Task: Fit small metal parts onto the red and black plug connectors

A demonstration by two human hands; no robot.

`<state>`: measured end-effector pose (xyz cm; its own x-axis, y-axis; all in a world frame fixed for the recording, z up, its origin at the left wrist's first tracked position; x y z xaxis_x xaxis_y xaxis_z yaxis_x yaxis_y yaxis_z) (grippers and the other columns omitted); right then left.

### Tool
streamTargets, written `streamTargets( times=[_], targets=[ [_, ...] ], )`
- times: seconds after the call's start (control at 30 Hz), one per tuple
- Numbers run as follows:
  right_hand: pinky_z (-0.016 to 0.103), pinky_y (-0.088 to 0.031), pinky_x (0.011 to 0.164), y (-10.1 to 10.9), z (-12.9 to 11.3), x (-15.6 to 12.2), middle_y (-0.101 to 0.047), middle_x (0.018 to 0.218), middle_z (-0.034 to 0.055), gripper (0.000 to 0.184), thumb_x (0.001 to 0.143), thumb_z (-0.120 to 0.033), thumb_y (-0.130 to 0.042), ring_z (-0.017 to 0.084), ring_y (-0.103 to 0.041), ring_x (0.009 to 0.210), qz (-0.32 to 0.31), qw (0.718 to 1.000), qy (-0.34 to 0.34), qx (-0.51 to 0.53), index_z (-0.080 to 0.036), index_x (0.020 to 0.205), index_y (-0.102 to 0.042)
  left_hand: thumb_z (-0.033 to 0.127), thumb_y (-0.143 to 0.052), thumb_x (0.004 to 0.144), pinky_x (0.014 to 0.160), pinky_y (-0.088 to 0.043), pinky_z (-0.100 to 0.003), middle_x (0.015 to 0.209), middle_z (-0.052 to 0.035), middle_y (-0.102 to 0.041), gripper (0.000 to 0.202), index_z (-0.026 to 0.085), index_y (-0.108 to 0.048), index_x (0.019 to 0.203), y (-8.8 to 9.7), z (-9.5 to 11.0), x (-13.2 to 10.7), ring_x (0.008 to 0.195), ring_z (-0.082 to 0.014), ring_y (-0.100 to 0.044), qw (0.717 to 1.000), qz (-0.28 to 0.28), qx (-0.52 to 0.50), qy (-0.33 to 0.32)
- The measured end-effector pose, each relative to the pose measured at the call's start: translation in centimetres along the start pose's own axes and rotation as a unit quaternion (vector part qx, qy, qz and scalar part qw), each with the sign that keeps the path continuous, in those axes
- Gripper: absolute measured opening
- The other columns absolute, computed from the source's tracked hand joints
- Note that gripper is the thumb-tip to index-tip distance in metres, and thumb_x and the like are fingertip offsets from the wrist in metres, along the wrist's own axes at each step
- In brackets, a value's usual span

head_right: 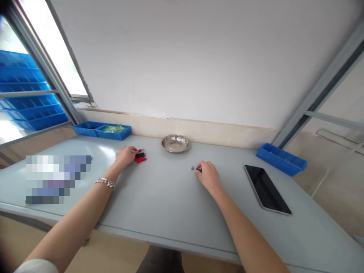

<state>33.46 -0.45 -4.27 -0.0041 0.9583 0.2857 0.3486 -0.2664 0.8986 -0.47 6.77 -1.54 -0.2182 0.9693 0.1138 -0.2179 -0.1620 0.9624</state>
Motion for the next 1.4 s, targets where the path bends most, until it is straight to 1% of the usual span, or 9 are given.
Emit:
streamTargets(
  times=[0.2, 0.43, 0.63, 0.83, 0.9, 1.0, 1.07, 1.2, 1.4],
  targets=[
    [0.030, -0.042, 0.065, -0.2, -0.3, 0.2, -0.058, 0.075, 0.0066, 0.010, 0.073, -0.024, -0.056, 0.018, -0.056, 0.071, -0.014, 1.000, 0.007, -0.007, -0.017, 0.076, -0.061, 0.033, -0.038, 0.082, 0.083, -0.032, -0.050, 0.102, -0.0128, -0.058, 0.029, 0.020, -0.060, 0.097, -0.3, 0.0, 0.1, 0.105, -0.0324, -0.043, 1.000, -0.001, -0.021, -0.023],
    [0.027, -0.041, 0.058, -0.2, 0.4, 0.0, -0.059, 0.070, 0.0047, 0.017, 0.070, -0.033, -0.059, 0.017, -0.056, 0.066, 0.022, 0.999, -0.005, -0.023, -0.017, 0.076, -0.060, 0.034, -0.041, 0.080, 0.084, -0.032, -0.047, 0.098, -0.0113, -0.061, 0.027, 0.020, -0.061, 0.092, 0.1, 0.3, -0.2, 0.100, -0.0299, -0.047, 0.999, -0.010, -0.014, -0.038],
    [0.027, -0.039, 0.054, -0.3, 0.3, 0.1, -0.061, 0.066, 0.0042, 0.011, 0.071, -0.028, -0.058, 0.017, -0.056, 0.063, 0.014, 0.999, 0.011, -0.040, -0.019, 0.065, -0.060, 0.038, -0.043, 0.078, 0.083, -0.032, -0.047, 0.090, -0.0117, -0.062, 0.028, 0.021, -0.061, 0.089, 0.2, 0.7, -0.5, 0.096, -0.0302, -0.050, 0.999, -0.025, 0.022, -0.042],
    [0.027, -0.036, 0.052, 0.9, -0.3, -0.1, -0.062, 0.065, 0.0044, 0.012, 0.072, -0.028, -0.055, 0.019, -0.056, 0.062, 0.004, 0.999, -0.019, -0.029, -0.019, 0.065, -0.058, 0.039, -0.045, 0.077, 0.081, -0.034, -0.045, 0.101, -0.0128, -0.057, 0.032, 0.020, -0.058, 0.098, 1.3, 1.7, -1.2, 0.099, -0.0301, -0.048, 0.996, -0.003, 0.040, -0.079],
    [0.027, -0.035, 0.051, 1.5, -0.5, -0.2, -0.062, 0.064, 0.0036, 0.012, 0.073, -0.029, -0.055, 0.018, -0.056, 0.061, 0.012, 0.999, -0.027, -0.022, -0.020, 0.066, -0.058, 0.038, -0.049, 0.074, 0.079, -0.037, -0.038, 0.098, -0.0104, -0.057, 0.031, 0.020, -0.058, 0.097, 1.7, 2.7, -1.7, 0.093, -0.0254, -0.051, 0.990, -0.027, 0.022, -0.138],
    [0.027, -0.036, 0.053, 2.1, -0.8, -0.2, -0.062, 0.064, 0.0028, 0.011, 0.073, -0.028, -0.054, 0.018, -0.057, 0.062, 0.024, 0.999, -0.040, 0.008, -0.020, 0.067, -0.057, 0.036, -0.055, 0.068, 0.070, -0.041, -0.027, 0.085, -0.0054, -0.060, 0.026, 0.021, -0.060, 0.088, 1.8, 4.1, -2.8, 0.081, -0.0190, -0.054, 0.970, -0.103, 0.006, -0.221],
    [0.027, -0.036, 0.054, 2.3, -1.0, -0.3, -0.063, 0.064, 0.0026, 0.011, 0.074, -0.027, -0.052, 0.018, -0.057, 0.063, 0.025, 0.998, -0.046, 0.031, -0.019, 0.068, -0.056, 0.033, -0.057, 0.066, 0.067, -0.041, -0.025, 0.081, -0.0039, -0.060, 0.022, 0.022, -0.061, 0.084, 1.5, 4.6, -3.4, 0.081, -0.0188, -0.054, 0.961, -0.137, 0.024, -0.239],
    [0.026, -0.037, 0.056, 2.4, -1.5, -0.4, -0.062, 0.064, 0.0027, 0.012, 0.074, -0.027, -0.051, 0.016, -0.056, 0.063, 0.024, 0.997, -0.038, 0.055, -0.019, 0.068, -0.057, 0.025, -0.053, 0.066, 0.065, -0.041, -0.024, 0.084, -0.0039, -0.059, 0.015, 0.022, -0.061, 0.079, 1.0, 4.9, -4.0, 0.086, -0.0194, -0.054, 0.955, -0.164, 0.068, -0.237],
    [0.026, -0.037, 0.056, 2.4, -1.7, -0.4, -0.062, 0.062, 0.0021, 0.013, 0.073, -0.029, -0.052, 0.016, -0.055, 0.061, 0.023, 0.997, -0.035, 0.063, -0.019, 0.066, -0.055, 0.024, -0.047, 0.070, 0.063, -0.043, -0.028, 0.097, -0.0072, -0.055, 0.020, 0.022, -0.055, 0.088, 1.9, 4.5, -3.9, 0.086, -0.0207, -0.054, 0.972, -0.088, 0.101, -0.194]
  ],
)
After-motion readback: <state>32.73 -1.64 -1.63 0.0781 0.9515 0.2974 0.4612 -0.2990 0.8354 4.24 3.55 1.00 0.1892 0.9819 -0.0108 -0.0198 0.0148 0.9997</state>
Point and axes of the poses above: each hand's wrist, its own x-axis towards the middle knuckle, its own y-axis out of the back of the hand, z = x × y, the point moved 4 cm from there along x, towards the middle knuckle
